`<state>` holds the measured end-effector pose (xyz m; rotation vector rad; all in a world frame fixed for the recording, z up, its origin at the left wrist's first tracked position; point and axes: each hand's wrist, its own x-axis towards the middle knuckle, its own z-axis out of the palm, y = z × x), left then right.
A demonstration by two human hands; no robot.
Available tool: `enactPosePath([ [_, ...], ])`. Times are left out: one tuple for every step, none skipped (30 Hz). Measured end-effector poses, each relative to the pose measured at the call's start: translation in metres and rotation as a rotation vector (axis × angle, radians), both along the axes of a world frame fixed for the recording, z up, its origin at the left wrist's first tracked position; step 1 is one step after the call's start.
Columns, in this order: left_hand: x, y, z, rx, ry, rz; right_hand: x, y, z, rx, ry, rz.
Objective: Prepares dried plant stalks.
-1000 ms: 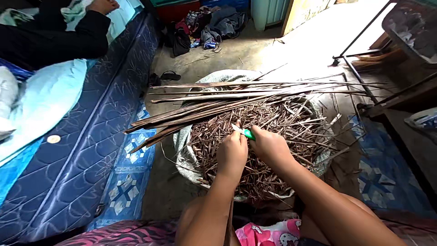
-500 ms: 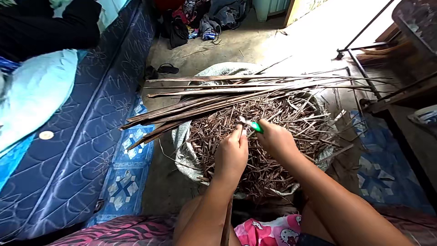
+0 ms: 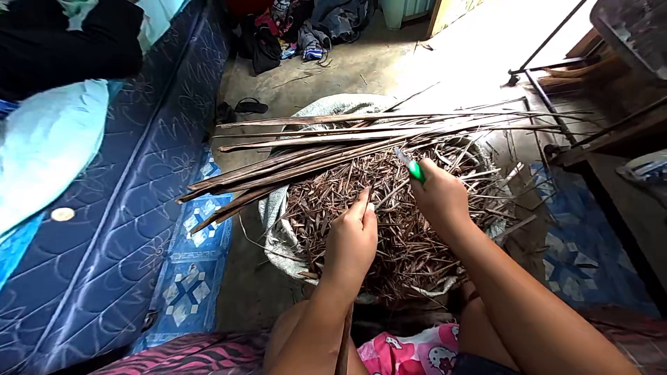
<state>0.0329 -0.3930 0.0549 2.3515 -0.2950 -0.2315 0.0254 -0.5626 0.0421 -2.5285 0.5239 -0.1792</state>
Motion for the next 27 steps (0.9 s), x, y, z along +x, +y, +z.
enactPosePath([
  [0.000,-0.001,0.000,0.005,-0.002,0.003,-0.005,0.006,0.004,0.058,-0.009,0.068],
  [0.000,-0.002,0.002,0.011,0.004,0.009,-0.011,0.015,0.010,0.121,0.038,0.163],
  [0.000,-0.002,0.005,0.014,0.018,0.018,-0.015,0.024,0.015,0.159,0.121,0.264],
  [0.000,-0.002,0.006,0.013,0.021,0.029,-0.018,0.030,0.018,0.168,0.204,0.344],
  [0.001,-0.001,0.005,0.026,0.011,0.038,-0.019,0.033,0.019,0.155,0.275,0.393],
  [0.001,0.000,0.006,0.049,0.023,0.040,-0.017,0.034,0.019,0.132,0.314,0.407],
  [0.001,-0.001,0.006,0.060,0.010,0.043,-0.015,0.031,0.017,0.099,0.313,0.384],
  [0.000,-0.001,0.004,0.056,-0.023,0.045,-0.012,0.028,0.014,0.071,0.299,0.331],
  [-0.002,-0.001,0.004,0.047,-0.043,0.038,-0.008,0.023,0.010,0.047,0.291,0.268],
  [-0.002,-0.001,0.004,0.044,-0.048,0.033,-0.005,0.017,0.008,0.041,0.281,0.214],
  [-0.002,-0.001,0.004,0.050,-0.040,0.031,-0.005,0.014,0.009,0.048,0.251,0.182],
  [-0.001,-0.001,0.005,0.064,-0.021,0.031,-0.008,0.013,0.011,0.064,0.200,0.180],
  [-0.001,-0.002,0.007,0.080,0.005,0.034,-0.012,0.016,0.015,0.076,0.153,0.208],
  [-0.001,-0.003,0.009,0.082,0.035,0.038,-0.018,0.022,0.019,0.087,0.135,0.258],
  [-0.001,-0.003,0.010,0.074,0.040,0.046,-0.023,0.029,0.021,0.087,0.142,0.314],
  [-0.002,-0.003,0.008,0.061,0.016,0.054,-0.026,0.035,0.020,0.084,0.155,0.360],
  [-0.003,-0.002,0.006,0.059,-0.009,0.055,-0.027,0.038,0.015,0.069,0.155,0.386],
  [-0.002,-0.002,0.004,0.055,-0.019,0.056,-0.026,0.039,0.010,0.042,0.140,0.392],
  [-0.002,-0.001,0.002,0.047,-0.026,0.058,-0.023,0.038,0.005,0.010,0.122,0.385],
  [0.000,-0.001,0.001,0.049,-0.027,0.063,-0.021,0.036,0.002,-0.015,0.125,0.369],
  [0.002,-0.001,0.001,0.063,-0.021,0.072,-0.019,0.034,0.000,-0.027,0.132,0.348],
  [0.003,0.000,0.002,0.079,0.000,0.076,-0.018,0.034,0.000,-0.031,0.135,0.324],
  [0.004,0.000,0.002,0.089,0.014,0.074,-0.018,0.033,0.001,-0.039,0.126,0.292],
  [0.004,0.000,0.003,0.097,0.019,0.065,-0.019,0.034,0.002,-0.045,0.114,0.252],
  [0.004,0.001,0.003,0.100,0.018,0.056,-0.020,0.034,0.004,-0.058,0.082,0.224],
  [0.003,0.001,0.004,0.097,0.015,0.051,-0.021,0.035,0.005,-0.072,0.028,0.216],
  [0.002,0.000,0.005,0.087,0.009,0.055,-0.023,0.037,0.005,-0.073,-0.021,0.233],
])
